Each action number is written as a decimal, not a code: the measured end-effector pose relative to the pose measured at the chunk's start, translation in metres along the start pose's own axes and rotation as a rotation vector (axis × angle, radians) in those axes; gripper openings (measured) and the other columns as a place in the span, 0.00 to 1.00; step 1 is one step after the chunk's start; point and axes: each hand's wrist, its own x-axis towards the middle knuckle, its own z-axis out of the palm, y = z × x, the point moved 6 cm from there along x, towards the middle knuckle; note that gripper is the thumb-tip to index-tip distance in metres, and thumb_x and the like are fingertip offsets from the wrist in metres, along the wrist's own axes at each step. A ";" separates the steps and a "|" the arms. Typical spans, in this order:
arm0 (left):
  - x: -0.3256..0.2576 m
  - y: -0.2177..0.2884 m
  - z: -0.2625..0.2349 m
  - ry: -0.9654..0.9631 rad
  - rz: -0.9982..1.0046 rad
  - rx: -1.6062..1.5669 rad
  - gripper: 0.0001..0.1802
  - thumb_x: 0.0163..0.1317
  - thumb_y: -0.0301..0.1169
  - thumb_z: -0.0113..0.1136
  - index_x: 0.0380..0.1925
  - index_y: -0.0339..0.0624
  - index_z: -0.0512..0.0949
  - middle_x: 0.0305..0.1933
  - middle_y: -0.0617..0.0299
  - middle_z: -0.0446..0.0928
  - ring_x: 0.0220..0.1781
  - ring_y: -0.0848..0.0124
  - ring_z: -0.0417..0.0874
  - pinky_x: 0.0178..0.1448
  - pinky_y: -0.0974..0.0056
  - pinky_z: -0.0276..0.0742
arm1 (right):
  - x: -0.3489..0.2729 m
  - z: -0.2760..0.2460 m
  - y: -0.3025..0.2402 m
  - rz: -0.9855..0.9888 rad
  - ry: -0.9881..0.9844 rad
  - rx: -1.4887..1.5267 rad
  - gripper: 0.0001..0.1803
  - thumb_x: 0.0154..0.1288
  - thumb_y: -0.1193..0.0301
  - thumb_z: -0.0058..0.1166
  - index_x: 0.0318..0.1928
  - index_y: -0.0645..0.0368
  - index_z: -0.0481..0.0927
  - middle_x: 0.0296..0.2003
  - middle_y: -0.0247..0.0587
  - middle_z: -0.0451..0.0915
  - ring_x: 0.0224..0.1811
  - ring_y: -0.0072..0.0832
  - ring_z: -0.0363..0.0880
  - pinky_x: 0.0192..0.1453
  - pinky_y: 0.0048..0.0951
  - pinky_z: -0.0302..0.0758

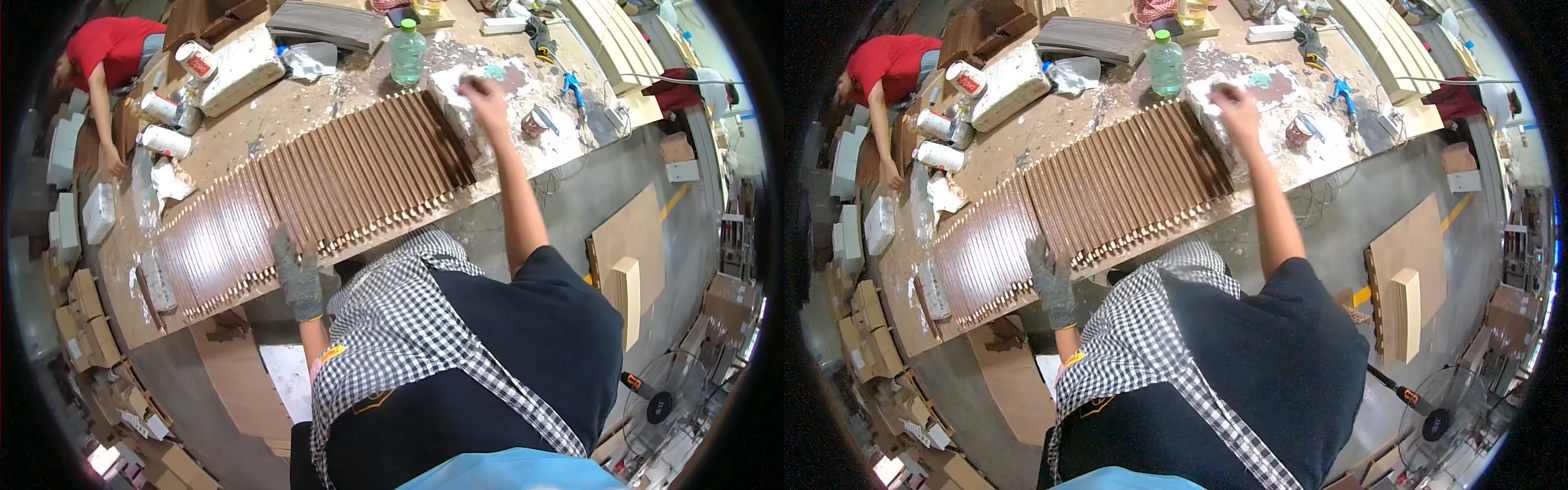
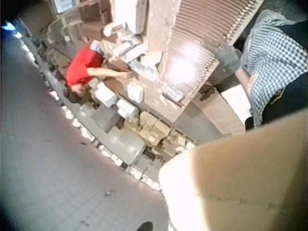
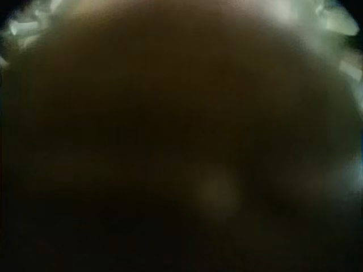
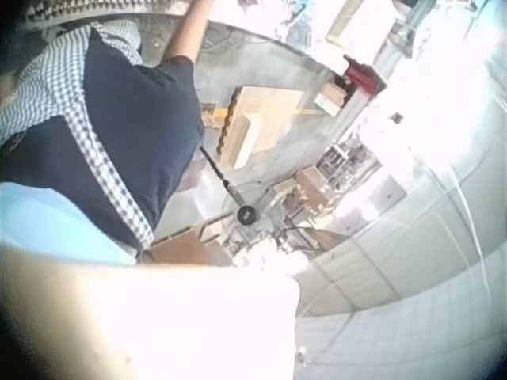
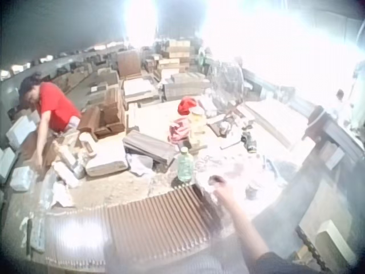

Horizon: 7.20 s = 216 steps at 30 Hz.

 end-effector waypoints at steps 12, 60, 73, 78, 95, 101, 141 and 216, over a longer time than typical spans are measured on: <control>-0.077 -0.022 0.006 0.300 -0.242 -0.015 0.32 0.74 0.28 0.59 0.75 0.33 0.62 0.70 0.48 0.74 0.67 0.64 0.75 0.71 0.61 0.71 | 0.130 -0.135 0.175 0.062 -0.484 -1.261 0.15 0.69 0.57 0.52 0.38 0.45 0.91 0.31 0.44 0.88 0.35 0.39 0.87 0.44 0.43 0.80; -0.174 -0.090 -0.054 0.680 -0.385 -0.034 0.28 0.74 0.35 0.60 0.70 0.37 0.70 0.68 0.50 0.77 0.70 0.62 0.77 0.73 0.59 0.70 | 0.124 -0.210 0.162 0.397 -0.170 0.798 0.19 0.75 0.66 0.61 0.55 0.72 0.81 0.45 0.46 0.85 0.47 0.30 0.83 0.55 0.28 0.80; -0.120 -0.189 -0.186 1.018 -0.703 0.194 0.43 0.78 0.55 0.45 0.81 0.39 0.48 0.85 0.46 0.49 0.86 0.52 0.49 0.86 0.54 0.45 | -0.192 0.248 -0.100 0.614 -1.034 0.745 0.19 0.73 0.73 0.62 0.61 0.65 0.79 0.46 0.34 0.85 0.41 0.22 0.83 0.50 0.23 0.81; -0.101 -0.230 -0.263 1.209 -0.415 0.199 0.47 0.78 0.62 0.36 0.81 0.38 0.45 0.85 0.46 0.47 0.86 0.51 0.45 0.85 0.51 0.47 | -0.266 0.340 -0.168 0.664 -1.243 0.566 0.22 0.73 0.72 0.62 0.64 0.65 0.79 0.47 0.33 0.86 0.41 0.18 0.81 0.51 0.21 0.78; -0.045 -0.322 -0.385 1.038 -0.760 0.138 0.35 0.77 0.53 0.47 0.78 0.51 0.61 0.81 0.52 0.61 0.80 0.51 0.63 0.81 0.53 0.58 | -0.409 0.620 -0.313 -0.462 -1.455 -0.247 0.26 0.67 0.62 0.68 0.64 0.55 0.82 0.52 0.49 0.85 0.44 0.41 0.88 0.52 0.40 0.84; -0.046 -0.345 -0.393 1.159 -0.506 0.122 0.26 0.79 0.28 0.46 0.76 0.48 0.65 0.80 0.52 0.63 0.80 0.56 0.64 0.80 0.58 0.62 | -0.481 0.684 -0.313 -0.941 -1.342 -0.230 0.25 0.62 0.69 0.66 0.61 0.58 0.83 0.45 0.53 0.82 0.48 0.51 0.81 0.55 0.45 0.79; -0.049 -0.293 -0.420 1.169 -0.409 0.073 0.25 0.79 0.27 0.46 0.74 0.44 0.66 0.77 0.49 0.66 0.78 0.56 0.66 0.79 0.57 0.62 | -0.370 0.753 -0.300 -1.023 -0.950 -0.488 0.25 0.60 0.60 0.68 0.58 0.53 0.85 0.44 0.57 0.82 0.47 0.52 0.81 0.51 0.50 0.80; -0.052 -0.275 -0.424 1.093 -0.455 0.096 0.25 0.81 0.35 0.44 0.75 0.45 0.64 0.80 0.51 0.62 0.81 0.55 0.62 0.81 0.56 0.59 | -0.324 0.692 -0.291 -0.953 -0.997 -0.573 0.30 0.64 0.68 0.66 0.67 0.57 0.75 0.52 0.57 0.79 0.54 0.50 0.76 0.62 0.50 0.76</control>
